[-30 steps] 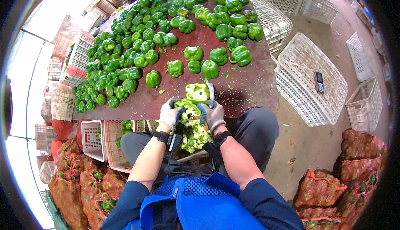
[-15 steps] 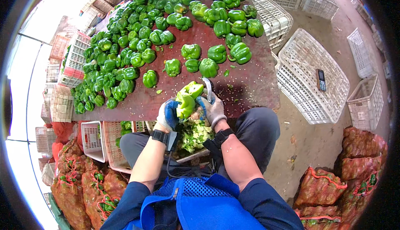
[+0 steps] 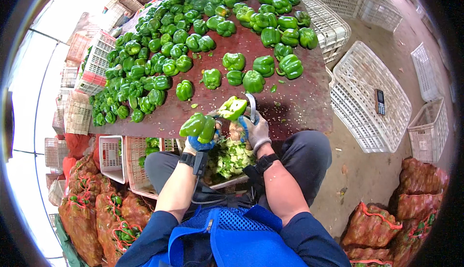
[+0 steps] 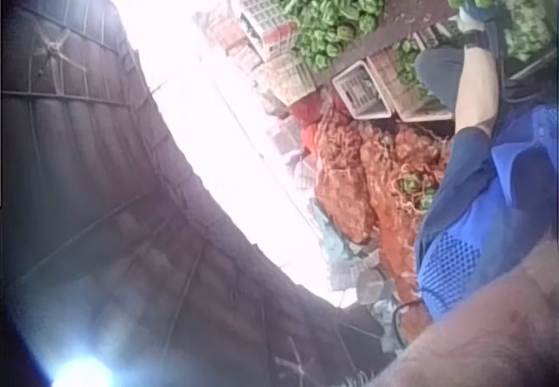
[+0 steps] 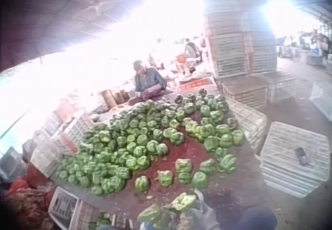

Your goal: The recorder is using a specialized cutting tool to remove the stems and cores from green bell peppers at a sorting station.

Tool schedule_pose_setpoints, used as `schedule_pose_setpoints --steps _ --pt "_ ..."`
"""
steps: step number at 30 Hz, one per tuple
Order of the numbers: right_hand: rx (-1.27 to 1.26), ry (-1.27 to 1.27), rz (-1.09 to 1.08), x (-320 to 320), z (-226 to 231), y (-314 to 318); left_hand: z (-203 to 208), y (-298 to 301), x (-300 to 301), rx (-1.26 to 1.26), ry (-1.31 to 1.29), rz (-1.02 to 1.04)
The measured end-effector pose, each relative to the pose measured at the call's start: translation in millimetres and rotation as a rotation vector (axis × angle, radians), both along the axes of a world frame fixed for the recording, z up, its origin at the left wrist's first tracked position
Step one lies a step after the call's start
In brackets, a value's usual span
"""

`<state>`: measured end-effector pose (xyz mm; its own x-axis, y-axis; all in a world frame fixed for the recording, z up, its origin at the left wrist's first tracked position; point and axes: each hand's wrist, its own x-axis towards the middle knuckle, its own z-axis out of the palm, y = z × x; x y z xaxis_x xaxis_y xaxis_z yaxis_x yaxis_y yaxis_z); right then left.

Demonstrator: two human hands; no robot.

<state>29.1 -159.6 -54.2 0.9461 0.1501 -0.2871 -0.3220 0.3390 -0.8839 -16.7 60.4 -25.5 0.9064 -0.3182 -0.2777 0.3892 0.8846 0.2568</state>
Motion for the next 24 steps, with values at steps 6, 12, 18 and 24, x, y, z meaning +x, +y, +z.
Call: schedule_pose_setpoints --steps 6,12,18,24 --pt "0.008 -0.004 -0.006 -0.4 -3.8 3.7 22.2 -6.3 -6.2 -0.010 -0.211 -0.035" --pt "-0.114 -0.064 -0.003 2.1 -19.4 5.9 11.8 4.2 -3.7 0.006 -0.228 0.003" --pt "-0.202 -0.094 0.002 1.3 -19.2 7.5 13.4 0.3 -5.3 0.011 -0.056 0.180" --pt "-0.132 -0.113 -0.023 2.7 -30.0 8.0 9.7 0.4 2.5 0.009 -0.298 0.071"
